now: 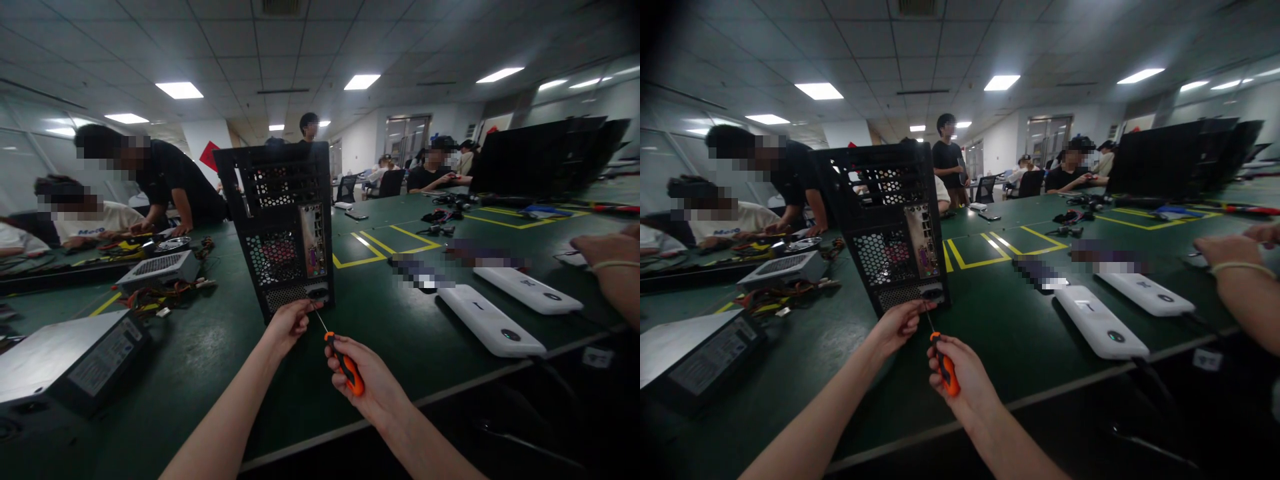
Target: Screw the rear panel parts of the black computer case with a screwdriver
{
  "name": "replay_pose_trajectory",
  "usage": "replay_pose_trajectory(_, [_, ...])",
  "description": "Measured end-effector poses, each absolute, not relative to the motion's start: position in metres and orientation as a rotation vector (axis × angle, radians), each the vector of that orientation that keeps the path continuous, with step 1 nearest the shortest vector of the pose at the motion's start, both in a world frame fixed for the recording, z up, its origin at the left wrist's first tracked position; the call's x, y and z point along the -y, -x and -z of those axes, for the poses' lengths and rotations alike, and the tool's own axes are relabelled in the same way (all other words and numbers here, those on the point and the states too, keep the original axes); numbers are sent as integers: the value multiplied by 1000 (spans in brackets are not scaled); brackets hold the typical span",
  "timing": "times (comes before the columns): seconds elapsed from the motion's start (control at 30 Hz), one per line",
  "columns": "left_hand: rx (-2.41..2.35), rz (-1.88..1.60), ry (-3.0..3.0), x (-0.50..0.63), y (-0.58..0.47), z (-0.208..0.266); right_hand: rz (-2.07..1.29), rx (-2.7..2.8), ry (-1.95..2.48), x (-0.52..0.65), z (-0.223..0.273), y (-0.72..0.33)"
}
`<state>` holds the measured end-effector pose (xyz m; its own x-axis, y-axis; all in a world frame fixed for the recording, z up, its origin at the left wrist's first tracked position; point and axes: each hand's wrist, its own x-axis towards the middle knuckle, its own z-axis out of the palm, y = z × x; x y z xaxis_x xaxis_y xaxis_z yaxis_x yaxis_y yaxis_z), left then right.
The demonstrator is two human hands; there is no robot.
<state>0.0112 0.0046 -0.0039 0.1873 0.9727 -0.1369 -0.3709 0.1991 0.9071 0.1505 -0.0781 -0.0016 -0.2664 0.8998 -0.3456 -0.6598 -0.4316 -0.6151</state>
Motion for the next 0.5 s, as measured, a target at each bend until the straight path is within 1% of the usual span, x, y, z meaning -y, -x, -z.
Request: replay_pose_trajectory(0.5, [-842,-1168,-937,3,-14,2,-1864,360,714,74,6,-147])
